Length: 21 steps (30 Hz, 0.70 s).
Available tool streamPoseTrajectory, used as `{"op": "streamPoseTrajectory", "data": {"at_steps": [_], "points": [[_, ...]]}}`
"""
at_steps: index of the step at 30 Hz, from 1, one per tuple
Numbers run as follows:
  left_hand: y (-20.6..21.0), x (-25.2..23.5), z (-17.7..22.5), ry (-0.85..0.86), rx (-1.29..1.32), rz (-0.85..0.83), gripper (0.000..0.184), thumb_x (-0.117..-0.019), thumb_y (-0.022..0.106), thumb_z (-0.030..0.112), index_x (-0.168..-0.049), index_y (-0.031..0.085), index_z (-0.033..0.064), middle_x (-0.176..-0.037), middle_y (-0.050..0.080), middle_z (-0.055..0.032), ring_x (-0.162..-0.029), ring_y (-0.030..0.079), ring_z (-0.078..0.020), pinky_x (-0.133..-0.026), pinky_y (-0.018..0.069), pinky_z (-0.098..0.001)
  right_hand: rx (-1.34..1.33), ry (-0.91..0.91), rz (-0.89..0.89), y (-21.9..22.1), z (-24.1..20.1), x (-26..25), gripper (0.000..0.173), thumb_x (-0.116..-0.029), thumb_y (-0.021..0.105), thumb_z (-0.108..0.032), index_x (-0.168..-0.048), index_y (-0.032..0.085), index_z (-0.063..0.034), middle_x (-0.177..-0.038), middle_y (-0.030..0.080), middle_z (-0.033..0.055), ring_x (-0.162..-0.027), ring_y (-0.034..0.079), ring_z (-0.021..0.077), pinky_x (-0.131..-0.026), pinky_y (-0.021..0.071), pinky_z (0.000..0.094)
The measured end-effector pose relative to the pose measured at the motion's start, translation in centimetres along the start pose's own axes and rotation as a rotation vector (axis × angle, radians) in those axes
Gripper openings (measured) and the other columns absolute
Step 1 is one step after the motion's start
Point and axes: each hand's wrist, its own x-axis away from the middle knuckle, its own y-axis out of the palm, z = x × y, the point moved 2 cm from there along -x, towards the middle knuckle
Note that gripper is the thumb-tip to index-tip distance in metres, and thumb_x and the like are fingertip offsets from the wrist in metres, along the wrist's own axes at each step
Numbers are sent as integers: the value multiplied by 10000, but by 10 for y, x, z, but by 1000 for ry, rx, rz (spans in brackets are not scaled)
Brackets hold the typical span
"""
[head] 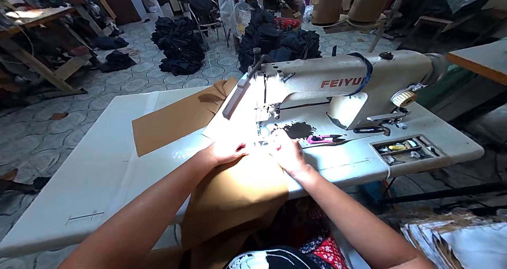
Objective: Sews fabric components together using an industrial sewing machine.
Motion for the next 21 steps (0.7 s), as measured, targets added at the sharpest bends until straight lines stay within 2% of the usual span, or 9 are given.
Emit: {"op": "streamPoseTrajectory", "data": {"at_steps": [4,7,9,11,13,15,17,19,21], "points": [[7,4,9,229,-23,266,157,-1002,613,125,-1051,717,19,-992,699,-152,-971,680,-301,-882,528,-505,-26,-36,12,0,3,-1,348,-880,751,-129,-1178,640,11,-812,687,149,-760,688,305,-724,556,504],[24,8,26,401,-97,538,195,-953,566,26,-1015,750,42,-975,707,-136,-905,708,-289,-789,575,-470,-41,-32,5,0,3,-2,369,-870,774,-144,-1177,642,12,-803,688,146,-747,687,303,-713,557,505],[40,17,47,265,-135,582,225,-1003,553,130,-1050,758,51,-1000,726,-134,-926,720,-299,-794,582,-482,-39,-12,-5,-1,3,-2,384,-867,795,-182,-1166,640,3,-801,687,143,-753,687,300,-717,554,503],[61,24,66,118,-94,568,350,-1020,554,261,-1180,721,-2,-1141,716,-192,-1072,703,-361,-902,556,-543,-33,-11,-19,-2,2,-2,384,-874,793,-189,-1163,632,6,-791,683,138,-745,683,290,-713,551,495],[72,33,79,3,-19,489,539,-1050,492,381,-1388,600,-24,-1420,598,-222,-1328,571,-386,-1090,405,-616,-39,-49,-7,-3,3,-2,341,-877,777,-143,-1139,634,22,-763,667,130,-712,667,272,-685,547,472],[80,34,78,-29,4,498,600,-1062,421,437,-1479,529,20,-1525,522,-180,-1409,497,-375,-1123,320,-666,-9,-78,2,-3,3,-3,320,-895,756,-129,-1152,638,22,-750,662,132,-698,662,279,-669,543,468],[85,31,70,-25,8,533,605,-1061,384,463,-1491,533,63,-1546,510,-141,-1429,476,-369,-1126,314,-682,68,-98,-15,-4,2,-5,297,-932,711,-154,-1180,652,0,-758,675,141,-718,681,316,-665,543,510],[84,29,65,-28,26,502,617,-1064,358,487,-1511,513,92,-1579,475,-116,-1466,430,-351,-1141,285,-678,126,-153,-68,-5,1,-6,291,-969,652,-175,-1205,699,-12,-838,713,165,-790,704,346,-717,550,548],[82,28,63,-36,41,466,631,-1064,342,504,-1530,491,106,-1600,450,-97,-1490,395,-334,-1156,258,-682,148,-298,-139,-3,3,-7,242,-997,603,-154,-1153,746,-35,-991,741,158,-961,714,324,-876,558,519]]}}
